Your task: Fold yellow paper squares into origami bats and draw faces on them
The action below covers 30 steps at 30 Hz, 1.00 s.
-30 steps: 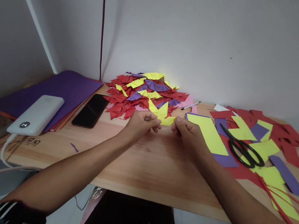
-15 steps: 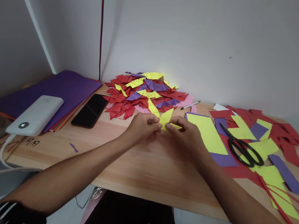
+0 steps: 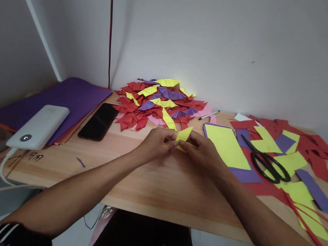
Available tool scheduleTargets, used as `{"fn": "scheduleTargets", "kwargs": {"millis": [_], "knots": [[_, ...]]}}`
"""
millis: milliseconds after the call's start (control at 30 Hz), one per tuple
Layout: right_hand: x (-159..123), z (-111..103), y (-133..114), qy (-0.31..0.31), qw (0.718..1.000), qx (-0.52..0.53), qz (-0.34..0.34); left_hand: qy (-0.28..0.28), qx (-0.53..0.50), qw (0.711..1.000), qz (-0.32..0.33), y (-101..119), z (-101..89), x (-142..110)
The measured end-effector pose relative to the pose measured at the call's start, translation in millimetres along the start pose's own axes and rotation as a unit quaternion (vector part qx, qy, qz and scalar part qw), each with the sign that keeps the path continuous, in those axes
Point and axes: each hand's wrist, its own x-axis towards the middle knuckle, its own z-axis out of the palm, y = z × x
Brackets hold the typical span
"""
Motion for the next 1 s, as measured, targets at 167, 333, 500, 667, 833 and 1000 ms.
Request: {"fn": "scheduleTargets", "kwargs": {"millis": [167,333,500,667,833,1000], "knots": [[-0.6,0.2,1.9,-0.01,1.0,-0.026,0.011,-0.022,0.005,1.0,0.0,0.3,-0.6,0.9],[1.3,-1.5,4.1,0.005,1.0,-0.021,0.021,-0.025,-0.028,0.999,-0.012,0.4,-0.6,0.8],[2.1,-1.3,6.1,0.001,0.999,0.007,0.043,-0.022,-0.017,1.0,-0.014,1.8,-0.5,0.1],[0.9,-1.7,4.7,0.033,0.997,-0.055,0.031,-0.02,-0.01,1.0,0.001,-0.5,0.1,0.1],[2.8,-6.0,8.4,0.053,0.994,-0.099,-0.015,0.01,-0.072,0.997,-0.008,-4.6,1.5,2.1],[1.6,-7.0,8.3,0.12,0.974,-0.16,-0.109,0.011,-0.241,0.965,-0.104,-4.0,1.4,4.8]]}}
